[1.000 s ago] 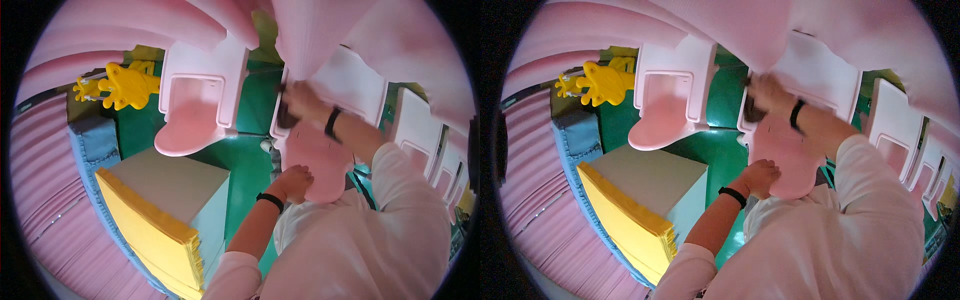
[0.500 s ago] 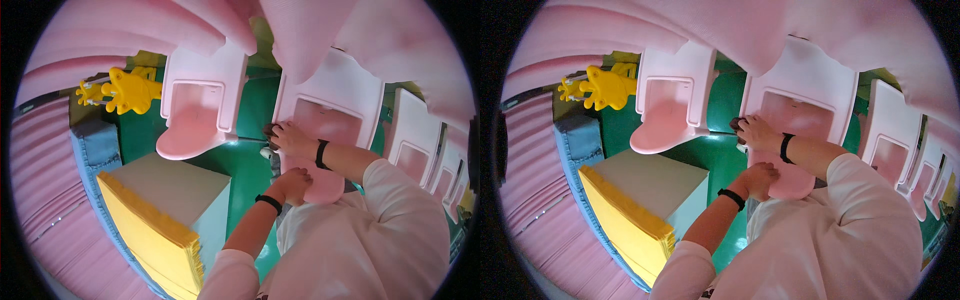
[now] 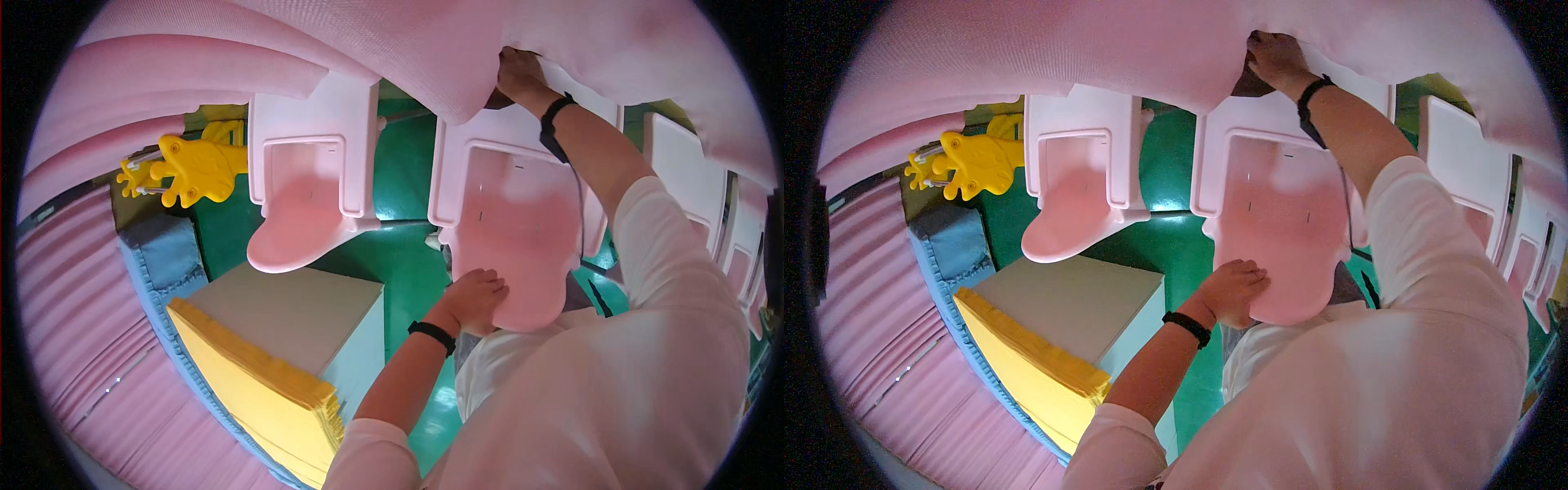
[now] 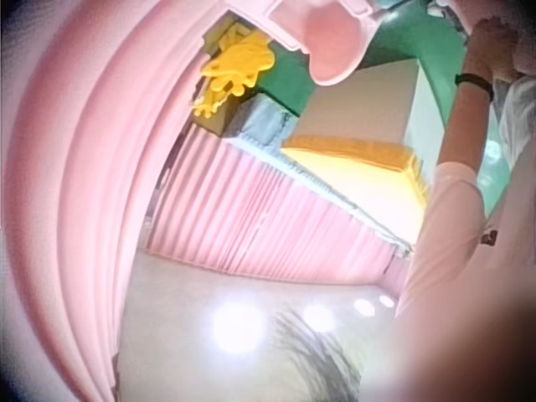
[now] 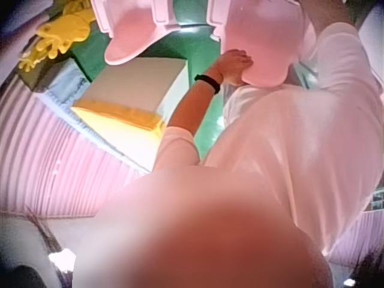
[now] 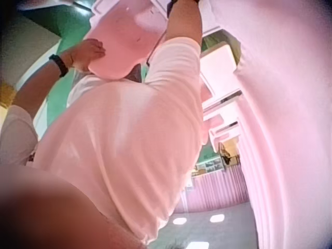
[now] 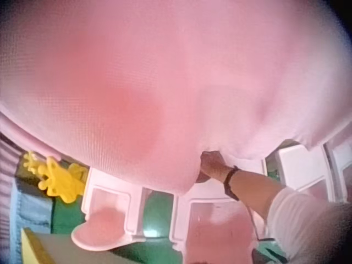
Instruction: Wiping down pink children's high chairs with a cloth.
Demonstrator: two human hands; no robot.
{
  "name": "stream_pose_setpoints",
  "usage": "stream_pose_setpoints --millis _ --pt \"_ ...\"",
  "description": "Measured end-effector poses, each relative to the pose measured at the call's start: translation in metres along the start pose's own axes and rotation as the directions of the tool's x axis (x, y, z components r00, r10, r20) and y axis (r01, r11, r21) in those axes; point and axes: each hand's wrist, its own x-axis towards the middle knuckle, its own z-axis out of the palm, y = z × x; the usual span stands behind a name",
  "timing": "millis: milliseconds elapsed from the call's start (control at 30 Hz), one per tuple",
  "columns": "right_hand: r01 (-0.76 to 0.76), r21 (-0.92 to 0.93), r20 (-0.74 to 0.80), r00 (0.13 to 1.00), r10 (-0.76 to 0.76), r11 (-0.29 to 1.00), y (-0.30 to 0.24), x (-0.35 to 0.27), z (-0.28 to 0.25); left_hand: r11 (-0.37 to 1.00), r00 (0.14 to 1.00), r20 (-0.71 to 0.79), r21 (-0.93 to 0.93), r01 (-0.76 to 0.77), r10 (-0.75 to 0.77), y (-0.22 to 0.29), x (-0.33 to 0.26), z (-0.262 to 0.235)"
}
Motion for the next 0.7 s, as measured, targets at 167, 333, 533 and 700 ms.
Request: stream_pose_setpoints --millis 167,333,533,700 --pt "-0.099 -0.076 -0.062 0.994 0.094 0.992 0.003 -0.093 0.010 1.000 0.998 0.064 0.010 0.028 -0.029 0.003 -0.004 -0.005" --pt "0.091 0.149 -0.113 0.991 -0.074 0.985 -0.068 -0.123 0.034 1.000 1.000 -0.005 0.000 -0.003 0.003 0.002 -0.008 0.000" --pt "0.349 0.185 -0.378 0.888 -0.261 0.919 -0.099 -0.050 0.047 0.999 1.000 0.002 0.030 -0.014 0.014 0.001 0.000 -0.001" --pt "0.125 0.075 -0.205 0.973 -0.107 0.989 0.004 -0.095 0.012 1.000 1.000 -0.004 0.016 -0.004 0.004 0.003 -0.002 -0.001"
